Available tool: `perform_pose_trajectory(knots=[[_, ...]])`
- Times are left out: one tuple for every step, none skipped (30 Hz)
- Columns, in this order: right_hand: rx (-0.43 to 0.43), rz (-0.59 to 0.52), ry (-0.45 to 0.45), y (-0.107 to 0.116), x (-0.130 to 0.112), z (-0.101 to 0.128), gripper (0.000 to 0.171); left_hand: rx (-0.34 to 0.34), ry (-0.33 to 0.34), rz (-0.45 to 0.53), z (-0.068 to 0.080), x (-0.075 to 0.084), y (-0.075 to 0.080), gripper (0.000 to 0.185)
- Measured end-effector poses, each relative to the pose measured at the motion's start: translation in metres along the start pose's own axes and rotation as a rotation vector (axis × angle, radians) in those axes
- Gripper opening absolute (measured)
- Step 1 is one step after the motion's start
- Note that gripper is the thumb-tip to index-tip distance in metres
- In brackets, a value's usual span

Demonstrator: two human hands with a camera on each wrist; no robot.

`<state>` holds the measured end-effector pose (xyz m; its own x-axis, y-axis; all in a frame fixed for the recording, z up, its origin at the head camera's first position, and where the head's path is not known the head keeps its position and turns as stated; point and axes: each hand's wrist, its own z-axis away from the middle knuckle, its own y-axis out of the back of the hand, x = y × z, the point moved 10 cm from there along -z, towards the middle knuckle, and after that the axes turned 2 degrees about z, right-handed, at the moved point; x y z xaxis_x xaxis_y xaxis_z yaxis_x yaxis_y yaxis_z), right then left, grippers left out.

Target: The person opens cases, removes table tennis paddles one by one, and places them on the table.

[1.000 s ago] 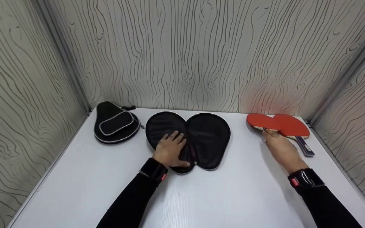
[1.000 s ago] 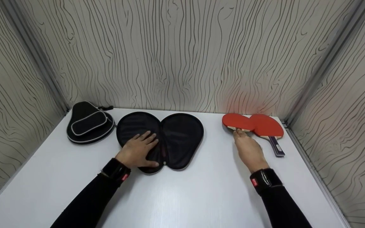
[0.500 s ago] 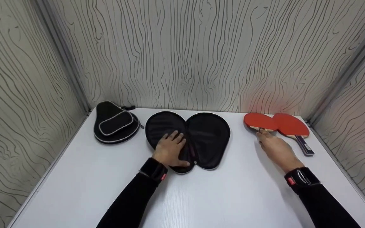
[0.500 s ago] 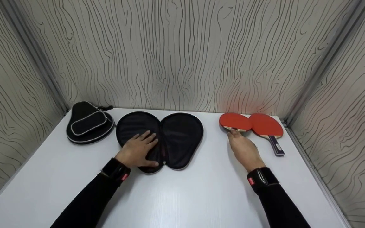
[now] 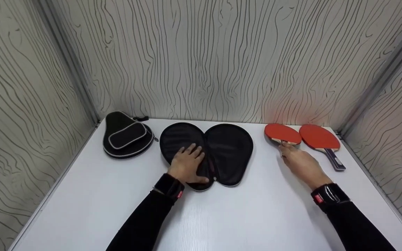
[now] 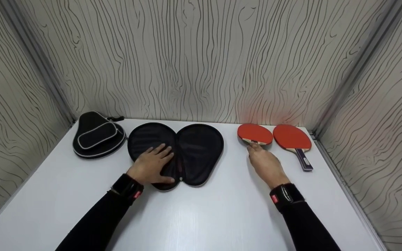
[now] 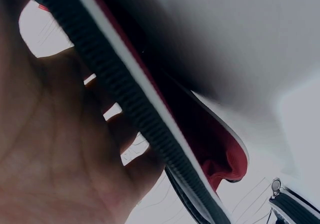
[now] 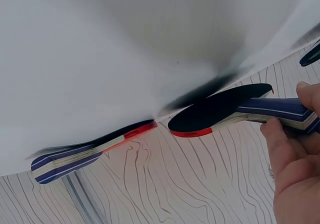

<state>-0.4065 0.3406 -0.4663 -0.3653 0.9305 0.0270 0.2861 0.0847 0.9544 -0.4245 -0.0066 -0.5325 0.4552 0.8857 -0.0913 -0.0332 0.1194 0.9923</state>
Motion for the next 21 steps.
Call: perform_pose_trajectory(knots=[[-0.012,-0.010,-0.006,-0.001,0.001,-0.001,0.041,-0.004,0.004,-0.008,0.005,0.002,0.006,0.110],[-0.035,-0.019,-0.019,-0.004,0.003,-0.001,0.040,-0.004,0.003,-0.005,0.009,0.003,0.011,0.109],[-0.058,-0.026,-0.028,-0.007,0.005,-0.002,0.038,0.007,-0.005,0.006,0.007,0.002,0.008,0.109],[-0.088,-0.033,-0.041,-0.011,0.007,-0.003,0.037,0.005,-0.005,0.010,0.008,0.003,0.009,0.109],[-0.120,-0.044,-0.054,-0.015,0.010,-0.003,0.035,-0.003,-0.002,-0.009,0.010,0.004,0.011,0.109],[-0.152,-0.055,-0.066,-0.019,0.012,-0.003,0.033,0.015,-0.010,-0.003,0.006,0.002,0.006,0.109],[-0.182,-0.063,-0.076,-0.023,0.015,-0.003,0.032,0.032,-0.020,0.004,0.002,0.000,0.000,0.109],[-0.204,-0.071,-0.081,-0.027,0.017,-0.003,0.032,0.033,-0.021,0.003,-0.002,-0.002,-0.004,0.110],[-0.214,-0.081,-0.081,-0.029,0.019,-0.002,0.031,0.040,-0.027,0.019,-0.007,-0.004,-0.011,0.112],[-0.224,-0.087,-0.080,-0.031,0.020,-0.001,0.030,0.040,-0.028,0.023,-0.007,-0.003,-0.010,0.113],[-0.230,-0.091,-0.073,-0.032,0.021,0.000,0.029,0.044,-0.032,0.019,-0.011,-0.005,-0.015,0.114],[-0.233,-0.090,-0.065,-0.033,0.022,0.001,0.029,0.052,-0.039,0.032,-0.014,-0.006,-0.020,0.115],[-0.235,-0.086,-0.058,-0.033,0.023,0.002,0.028,0.045,-0.039,0.037,-0.015,-0.006,-0.020,0.117],[-0.235,-0.083,-0.049,-0.032,0.024,0.003,0.028,0.036,-0.036,0.033,-0.014,-0.006,-0.019,0.117],[-0.233,-0.076,-0.035,-0.032,0.024,0.004,0.027,0.041,-0.040,0.048,-0.016,-0.007,-0.021,0.118],[-0.234,-0.069,-0.025,-0.031,0.024,0.006,0.026,0.043,-0.040,0.047,-0.016,-0.007,-0.021,0.118],[-0.235,-0.065,-0.015,-0.031,0.024,0.007,0.024,0.040,-0.039,0.050,-0.016,-0.007,-0.021,0.117],[-0.238,-0.062,-0.008,-0.031,0.025,0.008,0.022,0.046,-0.043,0.066,-0.016,-0.008,-0.021,0.118],[-0.242,-0.059,-0.001,-0.030,0.024,0.009,0.021,0.047,-0.043,0.072,-0.015,-0.008,-0.020,0.118],[-0.247,-0.059,0.003,-0.030,0.024,0.011,0.020,0.041,-0.039,0.064,-0.013,-0.007,-0.018,0.118],[-0.251,-0.060,0.006,-0.030,0.024,0.011,0.019,0.038,-0.040,0.082,-0.012,-0.007,-0.018,0.118]])
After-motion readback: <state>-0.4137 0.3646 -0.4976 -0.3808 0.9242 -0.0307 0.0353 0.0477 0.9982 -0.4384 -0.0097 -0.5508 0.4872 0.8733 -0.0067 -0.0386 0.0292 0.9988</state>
